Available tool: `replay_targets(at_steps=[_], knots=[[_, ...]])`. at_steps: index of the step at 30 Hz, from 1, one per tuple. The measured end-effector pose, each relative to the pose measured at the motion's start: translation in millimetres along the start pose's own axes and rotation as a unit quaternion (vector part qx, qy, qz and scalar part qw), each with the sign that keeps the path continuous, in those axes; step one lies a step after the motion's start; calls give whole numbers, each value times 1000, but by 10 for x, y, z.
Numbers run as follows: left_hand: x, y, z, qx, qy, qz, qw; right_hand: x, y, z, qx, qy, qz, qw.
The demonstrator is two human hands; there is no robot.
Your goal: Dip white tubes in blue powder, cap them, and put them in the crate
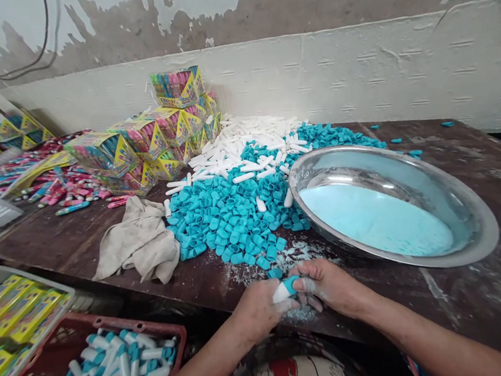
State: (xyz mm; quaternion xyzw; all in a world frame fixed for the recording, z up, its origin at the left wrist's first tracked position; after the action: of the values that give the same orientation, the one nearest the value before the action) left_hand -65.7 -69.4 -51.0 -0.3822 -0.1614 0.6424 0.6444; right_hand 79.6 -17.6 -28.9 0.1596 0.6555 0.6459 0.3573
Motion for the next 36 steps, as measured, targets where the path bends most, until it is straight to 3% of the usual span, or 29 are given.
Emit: replay_targets(at_steps=[4,8,11,14,17,23,28,31,36], knots=[[38,-80,54,13,12,-9,1000,47,-8,11,-2,-11,20,1000],[28,-110,49,14,8,0,1000,69,5,24,-72,-22,66,995],[18,-112,43,1,2,-12,1000,56,29,45,-75,-3,95,993],[-8,-110,64,-30,24,-27,999,26,5,88,-25,36,77,996],[-66,-89,99,-71,51,-32,996,-16,-53,161,-14,19,49,999],[-201,32,158,-94,33,-53,994,-53,-25,297,-154,-54,70,984],[-240,70,198,-84,12,-61,995,8,2,274,-184,-40,44,981],[-254,110,237,-84,-1,-49,995,37,-19,227,-295,-41,55,953],[-269,236,309,-100,-29,-21,994,96,-28,162,-482,1,36,876]])
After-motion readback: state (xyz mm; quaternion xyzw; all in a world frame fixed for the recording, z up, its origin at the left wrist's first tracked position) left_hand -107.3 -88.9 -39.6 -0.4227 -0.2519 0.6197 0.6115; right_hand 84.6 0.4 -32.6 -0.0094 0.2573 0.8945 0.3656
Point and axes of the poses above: each hand's wrist, its own x-axis towards the middle knuckle, its own z-axis out of the back of the hand, y = z × x, the point moved 2 cm from there along x, towards the middle knuckle, and after that the axes turned 4 degrees about z, right-handed, at the moved point
